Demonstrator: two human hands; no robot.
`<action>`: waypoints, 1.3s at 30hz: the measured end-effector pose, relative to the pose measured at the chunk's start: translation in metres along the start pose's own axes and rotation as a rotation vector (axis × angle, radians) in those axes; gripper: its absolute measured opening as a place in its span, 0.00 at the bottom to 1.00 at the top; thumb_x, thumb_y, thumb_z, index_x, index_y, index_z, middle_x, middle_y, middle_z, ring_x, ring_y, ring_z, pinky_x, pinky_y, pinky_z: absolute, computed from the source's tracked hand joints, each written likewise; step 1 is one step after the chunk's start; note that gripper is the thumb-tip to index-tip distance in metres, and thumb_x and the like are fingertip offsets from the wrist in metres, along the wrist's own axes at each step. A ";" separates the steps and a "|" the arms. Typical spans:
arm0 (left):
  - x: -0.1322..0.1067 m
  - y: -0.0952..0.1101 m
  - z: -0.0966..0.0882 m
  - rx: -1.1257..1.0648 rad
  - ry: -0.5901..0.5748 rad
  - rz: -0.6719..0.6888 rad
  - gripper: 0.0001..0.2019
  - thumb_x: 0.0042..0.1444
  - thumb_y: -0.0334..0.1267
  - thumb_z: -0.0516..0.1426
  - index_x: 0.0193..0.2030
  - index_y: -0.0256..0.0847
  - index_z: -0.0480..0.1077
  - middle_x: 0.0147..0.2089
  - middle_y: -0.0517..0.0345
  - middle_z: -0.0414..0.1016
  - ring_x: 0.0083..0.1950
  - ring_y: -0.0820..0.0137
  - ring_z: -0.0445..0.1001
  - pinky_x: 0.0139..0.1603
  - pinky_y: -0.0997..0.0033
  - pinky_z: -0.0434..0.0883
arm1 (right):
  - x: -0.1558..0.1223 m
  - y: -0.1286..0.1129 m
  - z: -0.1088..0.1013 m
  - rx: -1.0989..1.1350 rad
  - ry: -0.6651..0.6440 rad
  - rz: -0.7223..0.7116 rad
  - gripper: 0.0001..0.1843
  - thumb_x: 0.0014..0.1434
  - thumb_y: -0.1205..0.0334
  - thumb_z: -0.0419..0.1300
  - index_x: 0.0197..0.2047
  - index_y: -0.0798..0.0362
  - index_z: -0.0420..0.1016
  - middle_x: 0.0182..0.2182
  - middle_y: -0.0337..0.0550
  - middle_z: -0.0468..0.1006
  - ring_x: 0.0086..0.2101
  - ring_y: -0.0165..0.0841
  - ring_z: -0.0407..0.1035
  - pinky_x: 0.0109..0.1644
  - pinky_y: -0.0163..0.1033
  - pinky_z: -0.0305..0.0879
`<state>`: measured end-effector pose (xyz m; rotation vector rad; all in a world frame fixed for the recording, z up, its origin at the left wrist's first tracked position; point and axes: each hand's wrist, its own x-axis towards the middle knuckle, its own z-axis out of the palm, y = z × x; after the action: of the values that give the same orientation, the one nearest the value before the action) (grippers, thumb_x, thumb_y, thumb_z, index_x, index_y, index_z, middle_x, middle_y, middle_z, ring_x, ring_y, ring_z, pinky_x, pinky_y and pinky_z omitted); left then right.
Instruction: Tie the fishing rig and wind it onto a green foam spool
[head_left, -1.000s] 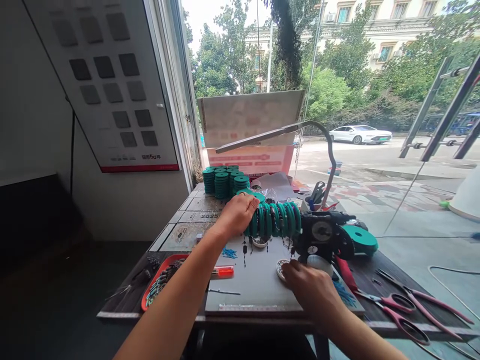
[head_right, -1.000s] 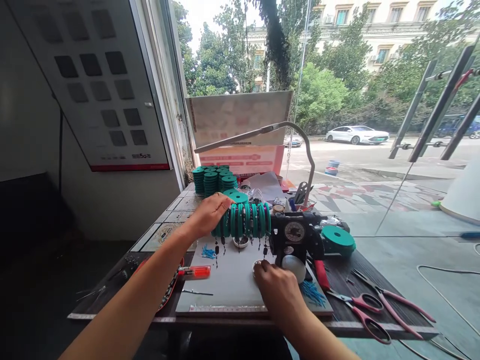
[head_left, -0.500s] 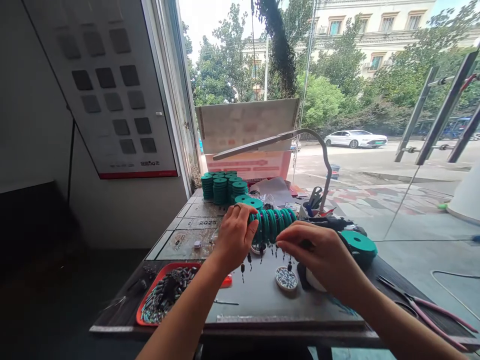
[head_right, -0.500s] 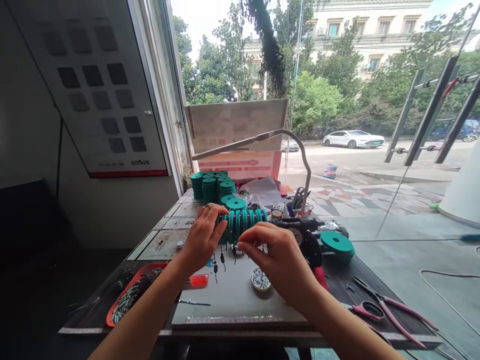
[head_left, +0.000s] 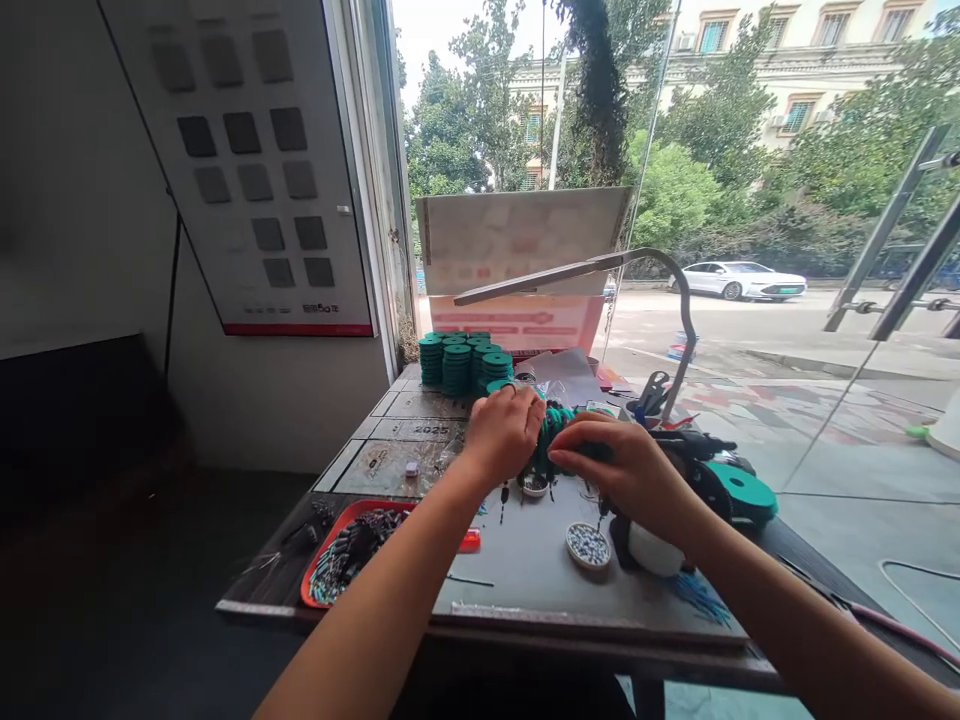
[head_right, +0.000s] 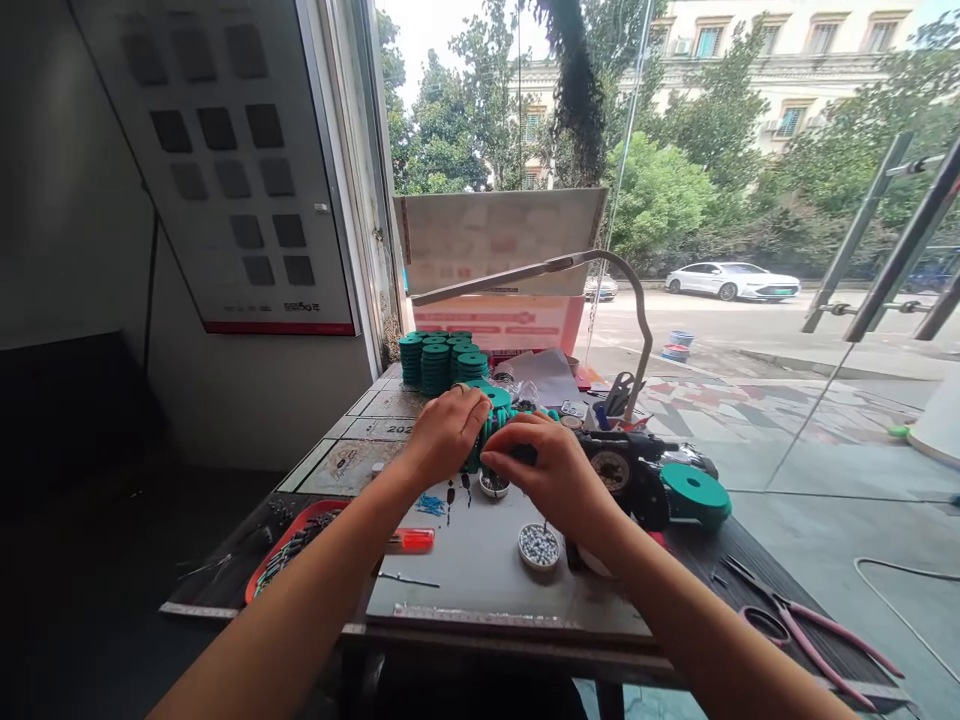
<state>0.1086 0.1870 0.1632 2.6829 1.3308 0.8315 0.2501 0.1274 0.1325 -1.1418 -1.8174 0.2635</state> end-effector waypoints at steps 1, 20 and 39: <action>0.005 -0.001 -0.002 -0.007 -0.035 -0.016 0.22 0.57 0.47 0.35 0.39 0.44 0.67 0.45 0.54 0.71 0.48 0.67 0.68 0.51 0.61 0.65 | 0.004 0.001 0.000 -0.001 -0.017 0.009 0.21 0.54 0.49 0.55 0.32 0.62 0.75 0.31 0.40 0.68 0.32 0.09 0.60 0.39 0.15 0.55; 0.023 -0.007 -0.005 -0.136 -0.210 -0.075 0.21 0.56 0.47 0.37 0.34 0.43 0.67 0.44 0.55 0.74 0.46 0.68 0.70 0.51 0.63 0.67 | 0.026 0.006 0.005 -0.034 -0.031 0.093 0.19 0.53 0.54 0.57 0.34 0.65 0.75 0.27 0.40 0.66 0.27 0.07 0.53 0.31 0.14 0.46; 0.024 -0.005 -0.006 -0.158 -0.222 -0.094 0.20 0.55 0.46 0.37 0.33 0.43 0.67 0.45 0.55 0.74 0.46 0.70 0.69 0.52 0.64 0.66 | 0.028 0.010 0.004 0.044 -0.048 0.101 0.27 0.52 0.47 0.55 0.36 0.68 0.74 0.26 0.41 0.65 0.25 0.06 0.51 0.27 0.13 0.46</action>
<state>0.1134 0.2071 0.1780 2.4851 1.2722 0.5823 0.2493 0.1566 0.1414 -1.2072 -1.7893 0.3911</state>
